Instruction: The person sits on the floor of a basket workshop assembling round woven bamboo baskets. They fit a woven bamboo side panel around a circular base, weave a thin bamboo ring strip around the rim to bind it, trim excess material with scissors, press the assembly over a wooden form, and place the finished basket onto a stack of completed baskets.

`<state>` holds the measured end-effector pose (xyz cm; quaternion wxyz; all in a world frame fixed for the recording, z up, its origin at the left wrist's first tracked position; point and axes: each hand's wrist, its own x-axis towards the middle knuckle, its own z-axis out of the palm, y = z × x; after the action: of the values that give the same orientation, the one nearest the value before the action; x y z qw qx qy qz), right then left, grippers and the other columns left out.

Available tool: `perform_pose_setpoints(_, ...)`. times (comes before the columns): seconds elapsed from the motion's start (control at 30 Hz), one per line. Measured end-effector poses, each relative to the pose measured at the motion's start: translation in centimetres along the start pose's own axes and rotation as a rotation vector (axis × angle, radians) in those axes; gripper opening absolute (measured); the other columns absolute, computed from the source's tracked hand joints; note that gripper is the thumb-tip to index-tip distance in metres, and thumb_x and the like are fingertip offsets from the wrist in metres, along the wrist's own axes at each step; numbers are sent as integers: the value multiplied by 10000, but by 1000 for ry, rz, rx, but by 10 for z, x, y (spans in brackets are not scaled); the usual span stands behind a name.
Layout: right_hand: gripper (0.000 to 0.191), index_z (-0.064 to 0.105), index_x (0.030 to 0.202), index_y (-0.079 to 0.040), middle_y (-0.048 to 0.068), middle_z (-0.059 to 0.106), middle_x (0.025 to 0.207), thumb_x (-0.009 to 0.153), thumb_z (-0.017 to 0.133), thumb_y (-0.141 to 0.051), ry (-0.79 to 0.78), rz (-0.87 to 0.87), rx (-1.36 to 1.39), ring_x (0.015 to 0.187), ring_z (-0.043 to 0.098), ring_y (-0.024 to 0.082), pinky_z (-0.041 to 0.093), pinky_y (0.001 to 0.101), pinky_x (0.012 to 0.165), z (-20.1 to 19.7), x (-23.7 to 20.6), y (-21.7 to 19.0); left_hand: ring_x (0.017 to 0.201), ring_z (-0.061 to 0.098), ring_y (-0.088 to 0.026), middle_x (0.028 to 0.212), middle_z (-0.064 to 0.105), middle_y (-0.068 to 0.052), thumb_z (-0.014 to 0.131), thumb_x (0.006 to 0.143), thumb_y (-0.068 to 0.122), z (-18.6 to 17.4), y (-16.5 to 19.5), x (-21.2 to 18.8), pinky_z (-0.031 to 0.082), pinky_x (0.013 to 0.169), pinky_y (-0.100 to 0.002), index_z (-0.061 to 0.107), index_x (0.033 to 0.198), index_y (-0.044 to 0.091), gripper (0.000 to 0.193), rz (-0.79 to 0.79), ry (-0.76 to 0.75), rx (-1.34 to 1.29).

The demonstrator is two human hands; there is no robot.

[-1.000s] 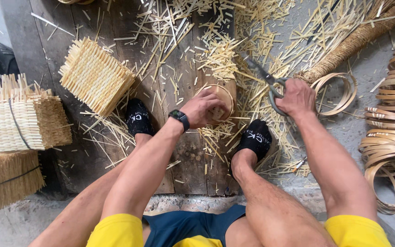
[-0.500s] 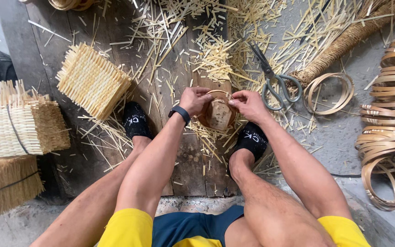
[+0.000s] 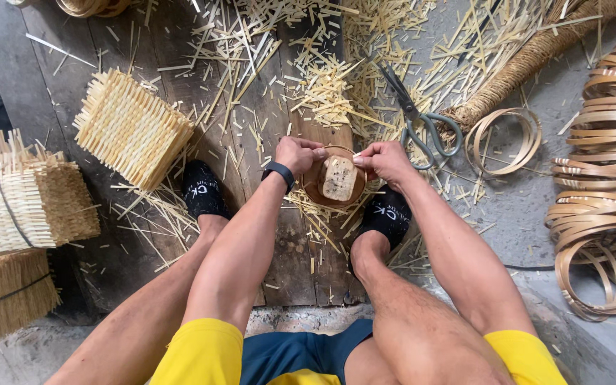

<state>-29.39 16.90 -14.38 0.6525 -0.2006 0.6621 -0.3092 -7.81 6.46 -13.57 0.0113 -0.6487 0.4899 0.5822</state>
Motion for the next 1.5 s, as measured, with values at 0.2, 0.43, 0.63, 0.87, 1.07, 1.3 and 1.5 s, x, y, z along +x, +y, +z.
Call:
perform_pose_setpoints(0.2, 209, 688, 924, 43, 134, 746, 848, 873, 748, -151, -136, 204, 345, 727, 767, 217, 647, 346, 688, -5, -34, 13, 811, 698, -165, 1057, 766, -133, 710, 938, 110, -5, -44, -27, 609, 714, -306, 719, 1157, -16, 253, -238, -64, -777)
perform_pose_setpoints(0.43, 208, 640, 891, 39, 121, 709, 835, 922, 747, -137, 73, 132, 311, 676, 727, 245, 664, 397, 600, 23, -34, 42, 811, 720, -183, 991, 719, -101, 629, 971, 64, 30, -84, -59, 678, 713, -348, 657, 1126, -50, 195, -243, -112, -869)
perform_pose_setpoints(0.63, 220, 619, 893, 67, 140, 696, 790, 925, 750, -107, 212, 105, 264, 606, 709, 257, 638, 425, 551, 33, -29, 50, 801, 705, -217, 957, 725, -106, 643, 972, 52, 44, -79, -51, 675, 642, -349, 675, 1097, -63, 173, -289, 34, -760)
perform_pose_setpoints(0.87, 405, 693, 1059, 25, 62, 630, 809, 1014, 663, -377, 113, -145, 162, 749, 695, 168, 640, 356, 642, 22, -66, 16, 883, 702, -201, 1000, 785, -92, 688, 918, 42, 9, -62, -77, 580, 794, -348, 714, 1219, 12, 304, 326, 129, -328)
perform_pose_setpoints(1.07, 496, 697, 1021, 5, 71, 751, 859, 749, 857, -378, 98, -176, -222, 752, 715, 151, 595, 307, 679, 46, -83, -8, 923, 723, -211, 1012, 758, -155, 799, 889, 282, 7, -6, -114, 606, 804, -343, 653, 1164, -19, 433, 526, 12, -260)
perform_pose_setpoints(1.3, 446, 725, 1010, 6, 68, 763, 819, 800, 798, -381, 176, -337, -342, 709, 718, 151, 578, 302, 661, 60, -82, -6, 778, 777, -215, 857, 785, -142, 561, 991, 470, 12, 3, -97, 612, 688, -356, 758, 1197, 131, 443, 396, 112, -178)
perform_pose_setpoints(1.5, 425, 703, 1064, 22, 73, 754, 809, 846, 727, -342, -83, -333, -72, 683, 714, 165, 579, 303, 631, 35, -93, -6, 761, 720, -240, 899, 804, -130, 594, 1012, 470, -33, -31, -40, 577, 676, -381, 819, 1070, 55, 475, 264, 235, -182)
